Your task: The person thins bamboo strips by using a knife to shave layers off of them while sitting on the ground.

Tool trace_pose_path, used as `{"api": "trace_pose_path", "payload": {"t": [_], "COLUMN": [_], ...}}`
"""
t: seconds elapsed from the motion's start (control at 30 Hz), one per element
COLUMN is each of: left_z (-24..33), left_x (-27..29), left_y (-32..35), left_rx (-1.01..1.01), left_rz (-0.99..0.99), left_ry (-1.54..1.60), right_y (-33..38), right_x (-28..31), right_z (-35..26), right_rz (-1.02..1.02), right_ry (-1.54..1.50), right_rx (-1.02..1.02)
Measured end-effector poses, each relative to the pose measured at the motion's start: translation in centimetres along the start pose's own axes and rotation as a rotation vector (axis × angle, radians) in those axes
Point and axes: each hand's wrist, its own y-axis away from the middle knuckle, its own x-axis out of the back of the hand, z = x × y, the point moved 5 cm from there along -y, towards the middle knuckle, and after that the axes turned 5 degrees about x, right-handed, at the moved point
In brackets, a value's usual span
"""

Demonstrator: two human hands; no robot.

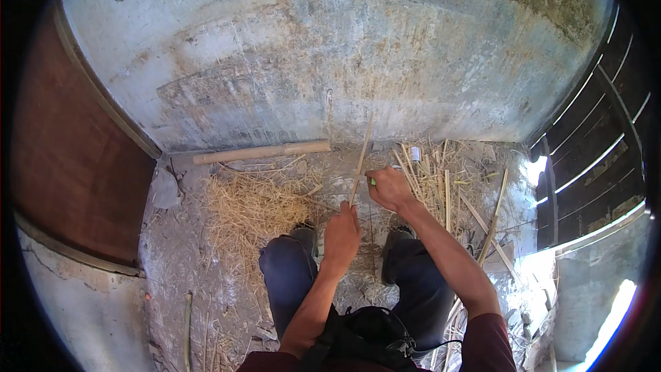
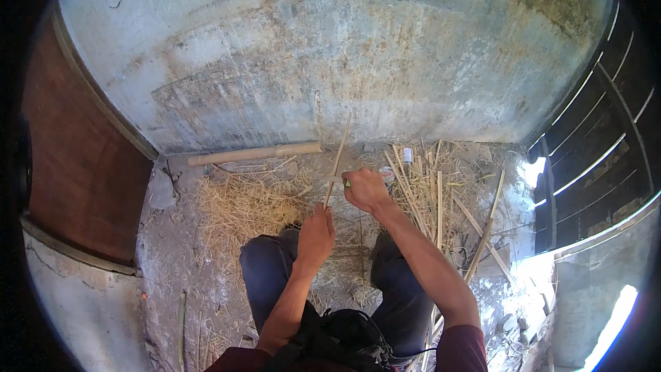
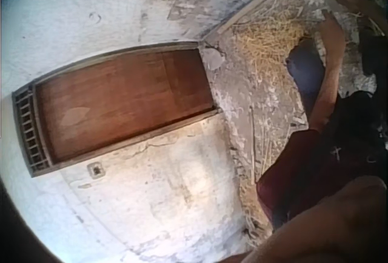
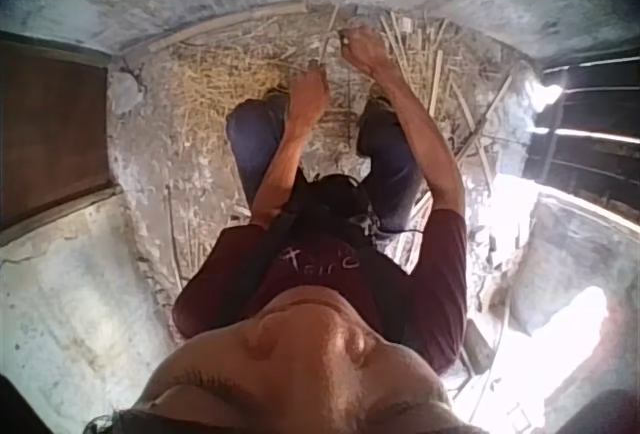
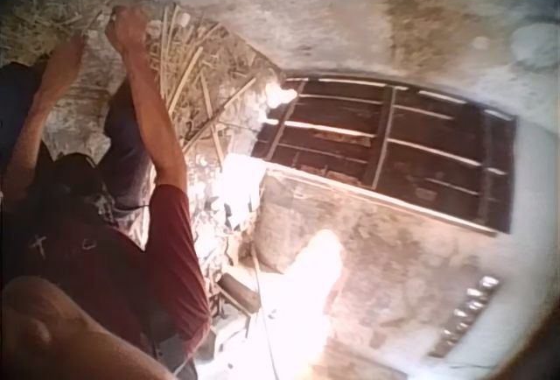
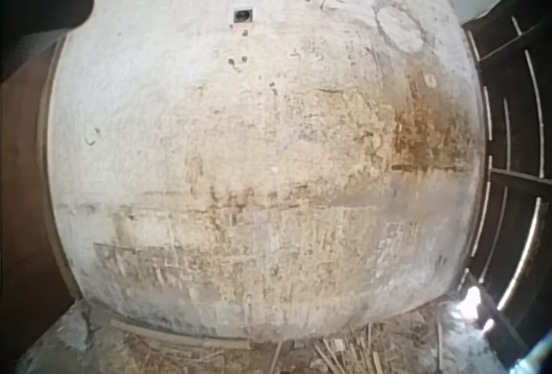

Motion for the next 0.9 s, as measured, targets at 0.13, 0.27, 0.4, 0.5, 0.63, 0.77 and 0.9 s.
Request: {"api": "trace_pose_path", "payload": {"t": [0.13, 0.27, 0.4, 0.5, 0.63, 0.77, 0.9], "left_z": [-0.3, 0.0, -0.6, -0.4, -0.4, -0.1, 0.6], "left_x": [0.3, 0.6, 0.0, -0.4, -0.2, -0.2, 0.2], "left_y": [-0.1, 0.0, -0.1, -0.1, 0.1, 0.4, 1.0], "left_rx": [-0.012, 0.014, 0.009, -0.021, -0.043, -0.042, 0.004], "left_rz": [0.004, -0.004, -0.018, -0.025, -0.015, -0.024, -0.022], "left_ry": [0.008, 0.023, 0.007, 0.015, 0.016, 0.009, -0.033], "right_y": [-0.3, -0.3, -0.5, -0.6, -0.6, -0.3, -0.4], "right_x": [0.1, 0.4, 1.1, 1.8, 1.6, 1.3, 0.8], "right_z": [-0.4, -0.5, -0.9, -0.2, -0.5, -0.2, 0.0], "right_rz": [0.038, 0.054, 0.095, 0.115, 0.031, 0.013, 0.004], "right_ry": [-0.018, -0.041, -0.076, -0.090, -0.055, -0.081, -0.082], "right_rx": [0.042, 0.051, 0.040, -0.002, -0.041, -0.059, -0.006]}}
